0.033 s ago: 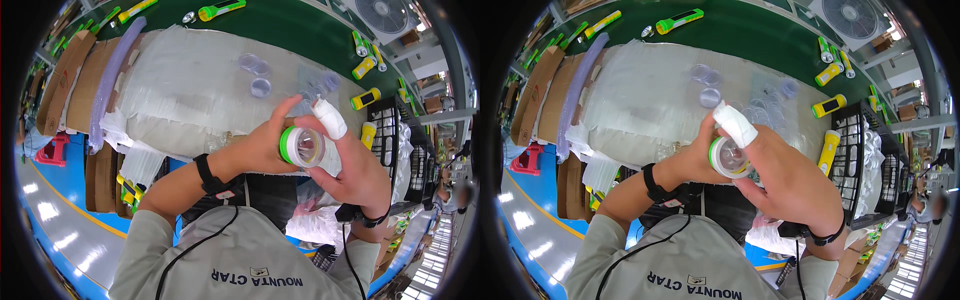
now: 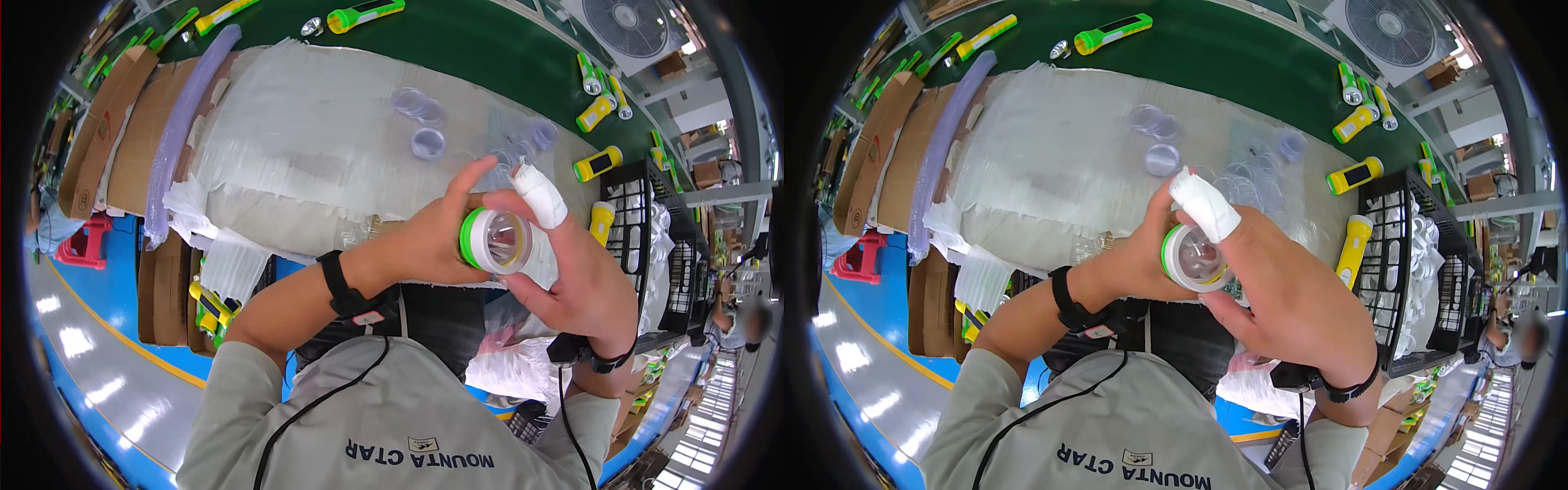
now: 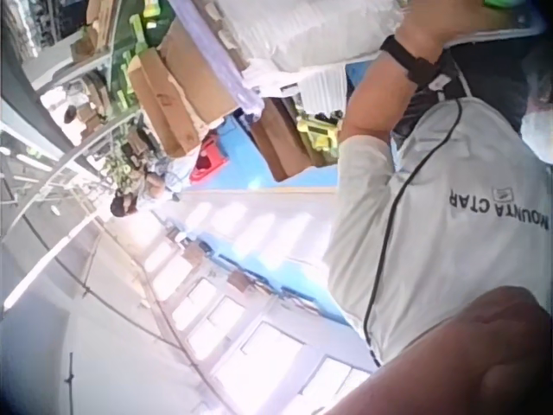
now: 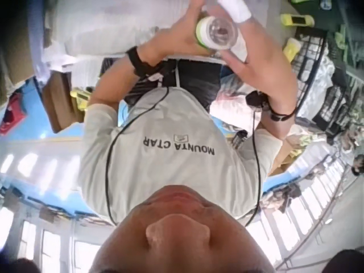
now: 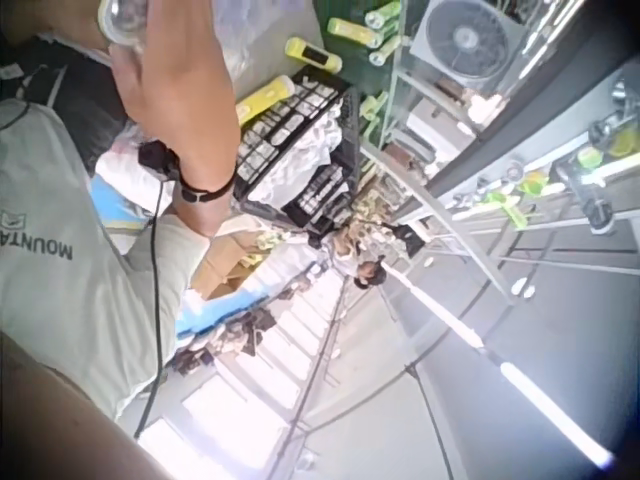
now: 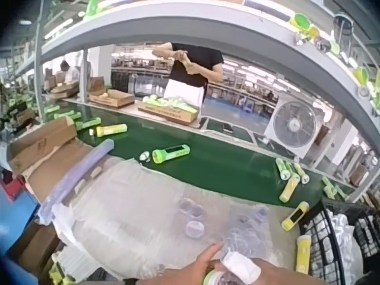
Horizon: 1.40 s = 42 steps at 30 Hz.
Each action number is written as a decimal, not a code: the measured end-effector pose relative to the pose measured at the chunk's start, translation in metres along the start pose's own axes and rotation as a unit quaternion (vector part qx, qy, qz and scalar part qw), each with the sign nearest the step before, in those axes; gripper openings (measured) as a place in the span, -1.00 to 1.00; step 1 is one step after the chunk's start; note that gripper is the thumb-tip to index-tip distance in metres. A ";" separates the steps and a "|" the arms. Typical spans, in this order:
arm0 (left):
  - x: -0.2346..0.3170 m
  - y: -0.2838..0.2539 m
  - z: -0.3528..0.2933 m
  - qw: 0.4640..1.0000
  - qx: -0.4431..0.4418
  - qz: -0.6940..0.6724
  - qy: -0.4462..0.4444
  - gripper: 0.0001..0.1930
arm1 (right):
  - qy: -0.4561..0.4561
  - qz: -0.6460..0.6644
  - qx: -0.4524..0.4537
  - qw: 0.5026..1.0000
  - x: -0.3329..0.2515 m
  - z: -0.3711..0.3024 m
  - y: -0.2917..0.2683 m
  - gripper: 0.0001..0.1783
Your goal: Manually assembling several flashlight units by inserting components and attaching lens caps on an assembly line.
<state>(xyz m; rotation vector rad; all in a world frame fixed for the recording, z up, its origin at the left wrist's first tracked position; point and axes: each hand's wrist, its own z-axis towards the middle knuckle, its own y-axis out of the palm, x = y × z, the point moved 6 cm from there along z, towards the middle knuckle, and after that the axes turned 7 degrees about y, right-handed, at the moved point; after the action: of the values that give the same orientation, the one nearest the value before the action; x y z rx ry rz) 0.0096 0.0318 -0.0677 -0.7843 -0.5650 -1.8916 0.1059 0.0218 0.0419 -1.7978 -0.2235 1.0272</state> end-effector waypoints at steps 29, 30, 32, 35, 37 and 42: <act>-0.002 0.001 -0.001 0.997 0.007 0.078 -0.020 0.14 | 0.217 -0.159 -0.016 0.963 -0.025 0.028 0.012 -0.23; -0.001 0.000 -0.001 0.997 -0.008 0.055 -0.057 0.14 | 0.396 -0.113 -0.002 0.911 -0.012 0.023 0.011 -0.25; -0.001 -0.002 -0.005 0.995 -0.010 0.055 -0.077 0.16 | 0.200 -0.178 0.008 0.963 -0.022 0.025 0.012 -0.28; 0.000 -0.002 -0.002 0.995 -0.008 0.063 -0.073 0.19 | -0.046 -0.209 0.000 0.977 -0.046 0.016 0.010 -0.39; 0.001 0.001 0.001 0.996 -0.005 0.069 -0.051 0.19 | 0.058 -0.232 0.007 0.971 -0.032 0.013 0.007 -0.43; -0.004 -0.004 -0.005 0.990 -0.023 0.057 -0.125 0.22 | 0.013 -0.205 0.026 0.978 -0.038 0.023 0.004 -0.39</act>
<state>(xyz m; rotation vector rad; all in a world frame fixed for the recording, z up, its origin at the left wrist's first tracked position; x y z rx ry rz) 0.0056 0.0327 -0.0736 -1.0709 -0.6185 -1.7189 0.0648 0.0137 0.0565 -1.6268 -0.5229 0.7084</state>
